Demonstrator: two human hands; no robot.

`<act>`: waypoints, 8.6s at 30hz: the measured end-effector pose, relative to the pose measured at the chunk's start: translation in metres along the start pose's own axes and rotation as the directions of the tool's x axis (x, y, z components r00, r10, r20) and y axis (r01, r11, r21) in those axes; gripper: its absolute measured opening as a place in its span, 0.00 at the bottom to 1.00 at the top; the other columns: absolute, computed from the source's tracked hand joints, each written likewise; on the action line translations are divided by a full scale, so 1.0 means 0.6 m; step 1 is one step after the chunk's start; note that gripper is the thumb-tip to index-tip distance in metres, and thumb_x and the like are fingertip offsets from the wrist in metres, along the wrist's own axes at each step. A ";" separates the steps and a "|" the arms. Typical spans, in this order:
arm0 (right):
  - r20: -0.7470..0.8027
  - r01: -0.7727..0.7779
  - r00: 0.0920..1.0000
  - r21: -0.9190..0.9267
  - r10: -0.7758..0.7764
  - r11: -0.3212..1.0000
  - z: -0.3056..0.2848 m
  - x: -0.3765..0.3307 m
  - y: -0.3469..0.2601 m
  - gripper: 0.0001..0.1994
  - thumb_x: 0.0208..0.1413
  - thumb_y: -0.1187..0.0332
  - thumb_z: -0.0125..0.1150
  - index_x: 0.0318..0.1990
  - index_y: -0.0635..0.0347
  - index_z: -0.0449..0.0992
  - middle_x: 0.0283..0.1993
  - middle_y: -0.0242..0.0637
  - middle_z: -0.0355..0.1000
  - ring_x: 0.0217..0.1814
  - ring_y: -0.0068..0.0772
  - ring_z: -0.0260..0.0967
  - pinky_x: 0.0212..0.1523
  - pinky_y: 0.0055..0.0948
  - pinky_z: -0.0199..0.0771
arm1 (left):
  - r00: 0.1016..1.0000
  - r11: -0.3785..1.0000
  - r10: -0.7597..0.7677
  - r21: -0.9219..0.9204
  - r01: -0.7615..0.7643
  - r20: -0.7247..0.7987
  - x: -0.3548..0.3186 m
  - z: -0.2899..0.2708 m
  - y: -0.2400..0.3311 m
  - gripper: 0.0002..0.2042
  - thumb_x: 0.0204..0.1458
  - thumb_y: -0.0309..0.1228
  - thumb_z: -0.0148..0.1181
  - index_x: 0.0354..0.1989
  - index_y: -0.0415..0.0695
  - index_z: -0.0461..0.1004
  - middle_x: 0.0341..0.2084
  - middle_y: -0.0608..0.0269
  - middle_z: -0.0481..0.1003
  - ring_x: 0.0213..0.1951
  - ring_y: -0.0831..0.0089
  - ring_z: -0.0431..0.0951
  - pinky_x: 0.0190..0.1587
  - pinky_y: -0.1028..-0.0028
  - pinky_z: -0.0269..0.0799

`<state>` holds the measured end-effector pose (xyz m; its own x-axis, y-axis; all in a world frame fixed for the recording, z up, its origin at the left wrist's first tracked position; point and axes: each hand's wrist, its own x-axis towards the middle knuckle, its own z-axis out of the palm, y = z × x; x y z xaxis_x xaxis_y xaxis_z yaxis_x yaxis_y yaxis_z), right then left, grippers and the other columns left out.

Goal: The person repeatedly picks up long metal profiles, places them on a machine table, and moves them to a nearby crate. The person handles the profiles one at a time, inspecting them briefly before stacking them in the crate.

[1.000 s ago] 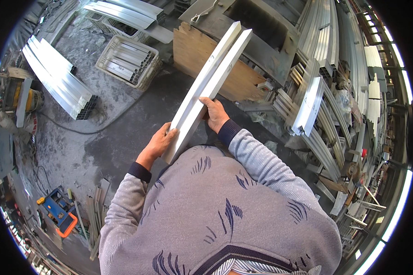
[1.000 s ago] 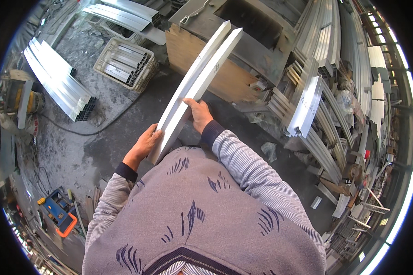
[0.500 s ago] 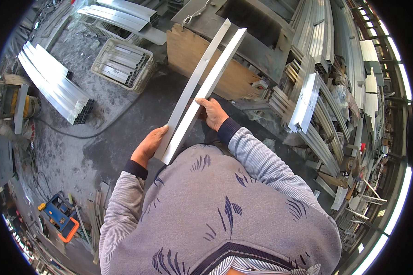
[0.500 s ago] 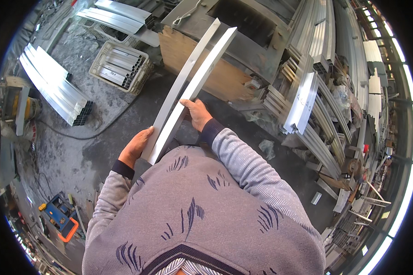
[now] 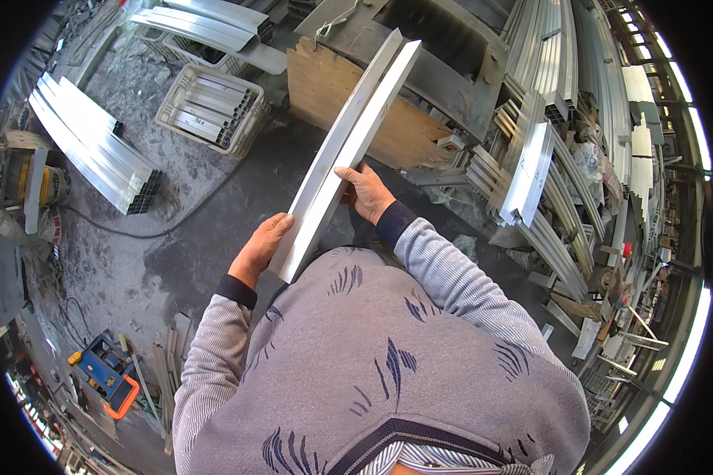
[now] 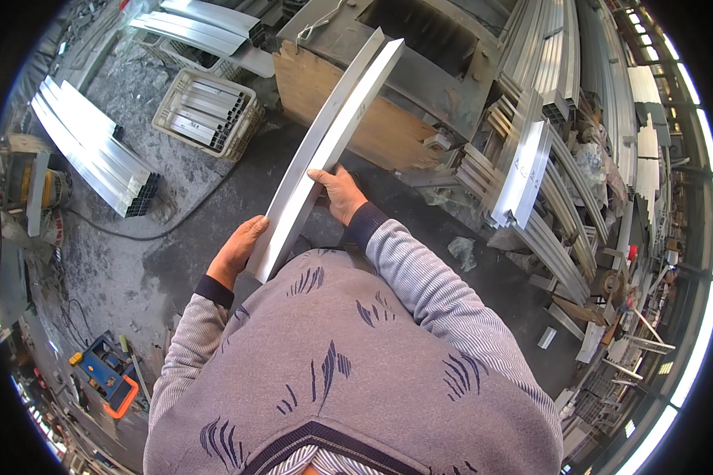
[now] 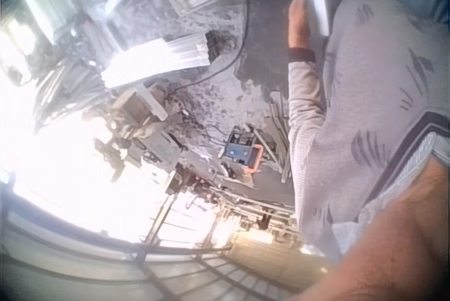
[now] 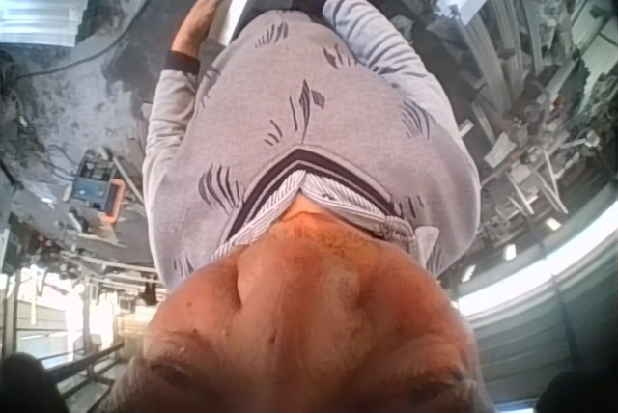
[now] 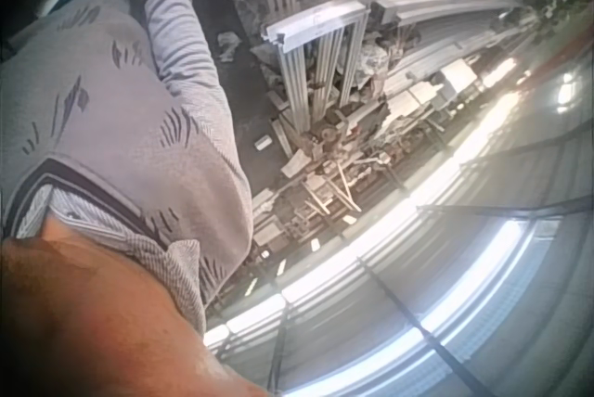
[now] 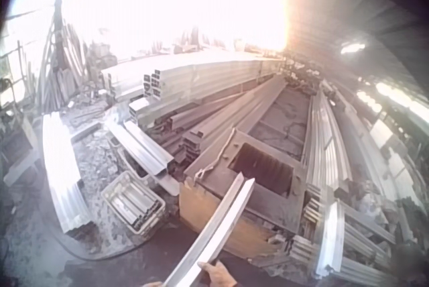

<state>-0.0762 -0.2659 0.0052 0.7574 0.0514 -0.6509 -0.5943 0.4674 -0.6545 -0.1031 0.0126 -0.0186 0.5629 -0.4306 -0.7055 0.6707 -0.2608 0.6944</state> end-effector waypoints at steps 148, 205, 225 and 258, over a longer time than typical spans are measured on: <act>-0.099 0.313 0.949 0.182 -0.299 0.932 -0.071 0.095 -0.082 0.26 0.53 0.75 0.74 0.60 0.71 0.73 0.53 0.46 0.79 0.53 0.41 0.80 0.59 0.41 0.80 | 0.973 0.992 -0.122 -0.001 0.125 0.195 0.026 0.083 0.094 0.29 0.49 0.38 0.80 0.57 0.37 0.78 0.46 0.62 0.82 0.45 0.70 0.81 0.52 0.69 0.77; -0.076 -0.054 0.677 -0.997 -0.732 0.054 0.005 0.089 -0.039 0.47 0.53 0.48 0.68 0.77 0.62 0.59 0.81 0.62 0.41 0.85 0.68 0.32 0.79 0.55 0.49 | 0.970 1.000 0.015 -0.009 -0.014 0.243 0.109 0.060 0.005 0.23 0.56 0.33 0.72 0.58 0.35 0.78 0.50 0.61 0.82 0.51 0.70 0.79 0.60 0.69 0.71; -0.152 -0.164 0.565 -0.984 -0.811 0.069 -0.212 0.274 -0.480 0.44 0.52 0.46 0.68 0.75 0.56 0.64 0.80 0.50 0.51 0.86 0.53 0.39 0.76 0.64 0.48 | 0.968 0.993 0.067 0.074 -0.087 0.240 0.401 0.252 0.417 0.23 0.56 0.41 0.75 0.53 0.38 0.79 0.41 0.62 0.82 0.39 0.72 0.82 0.43 0.68 0.80; -0.041 -0.008 0.622 -0.999 -0.782 0.045 -0.062 0.102 -0.079 0.45 0.54 0.49 0.67 0.77 0.62 0.60 0.82 0.61 0.41 0.87 0.66 0.29 0.83 0.55 0.42 | 0.972 0.999 0.044 -0.036 -0.036 0.231 0.158 0.124 0.022 0.25 0.57 0.36 0.73 0.58 0.35 0.76 0.50 0.61 0.82 0.50 0.70 0.79 0.58 0.69 0.73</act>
<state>-0.0117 -0.3175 -0.0180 0.9247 -0.3696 0.0918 -0.3034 -0.8607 -0.4087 -0.0767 -0.0959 -0.0655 0.4649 -0.6294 -0.6227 0.6668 -0.2138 0.7139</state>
